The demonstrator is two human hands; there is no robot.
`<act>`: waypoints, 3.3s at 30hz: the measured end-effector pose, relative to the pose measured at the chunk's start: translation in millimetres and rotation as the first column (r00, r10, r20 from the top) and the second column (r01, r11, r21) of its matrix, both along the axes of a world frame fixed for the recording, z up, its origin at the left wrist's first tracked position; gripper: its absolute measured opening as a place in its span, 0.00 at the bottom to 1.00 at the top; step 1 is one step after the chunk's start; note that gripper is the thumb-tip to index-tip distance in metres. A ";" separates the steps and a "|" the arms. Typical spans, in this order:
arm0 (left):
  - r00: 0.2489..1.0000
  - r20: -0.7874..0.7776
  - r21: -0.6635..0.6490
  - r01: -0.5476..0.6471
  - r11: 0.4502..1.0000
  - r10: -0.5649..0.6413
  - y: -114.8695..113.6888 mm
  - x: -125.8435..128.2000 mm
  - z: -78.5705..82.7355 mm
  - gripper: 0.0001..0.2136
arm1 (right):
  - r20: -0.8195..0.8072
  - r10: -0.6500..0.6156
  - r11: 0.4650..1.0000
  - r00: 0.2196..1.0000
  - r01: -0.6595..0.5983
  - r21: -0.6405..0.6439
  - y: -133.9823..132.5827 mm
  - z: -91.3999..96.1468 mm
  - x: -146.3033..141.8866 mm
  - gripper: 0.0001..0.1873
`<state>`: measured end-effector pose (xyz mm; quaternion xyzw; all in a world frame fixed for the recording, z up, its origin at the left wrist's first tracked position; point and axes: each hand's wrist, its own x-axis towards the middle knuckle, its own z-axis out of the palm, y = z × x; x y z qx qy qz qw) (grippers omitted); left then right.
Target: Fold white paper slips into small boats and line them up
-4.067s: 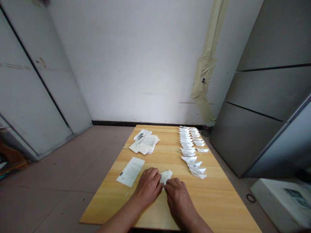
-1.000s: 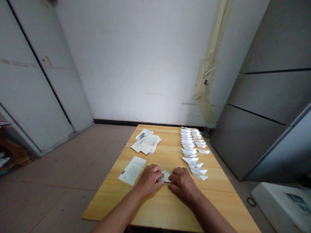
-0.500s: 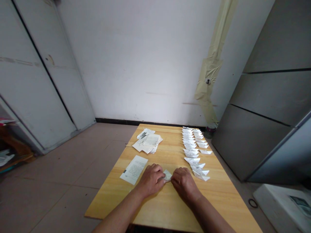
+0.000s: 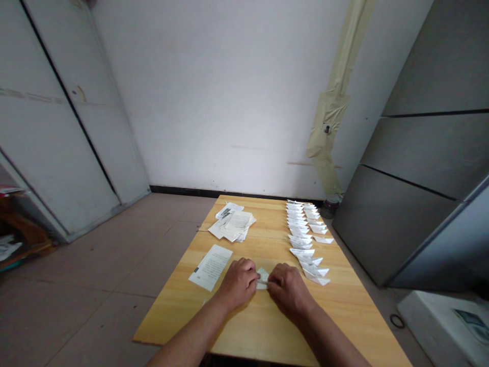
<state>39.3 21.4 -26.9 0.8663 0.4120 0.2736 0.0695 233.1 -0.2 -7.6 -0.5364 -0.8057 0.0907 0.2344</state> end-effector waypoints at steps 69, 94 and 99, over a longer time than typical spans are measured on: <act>0.850 -0.316 -0.209 -0.496 0.843 0.422 -14.7 24.3 27.3 0.09 | 0.146 -0.256 0.966 0.956 0.258 0.011 2.7 -14.0 -8.0 0.04; 0.938 -0.035 -0.090 -0.345 0.934 0.344 -41.5 27.6 25.5 0.15 | 0.081 -0.241 0.970 0.967 0.241 0.005 1.4 -13.6 -7.6 0.06; 0.992 -0.030 -0.194 -0.125 0.973 0.121 -60.9 48.2 15.5 0.17 | 0.110 -0.257 0.966 0.960 0.260 -0.007 2.7 -14.7 -7.2 0.08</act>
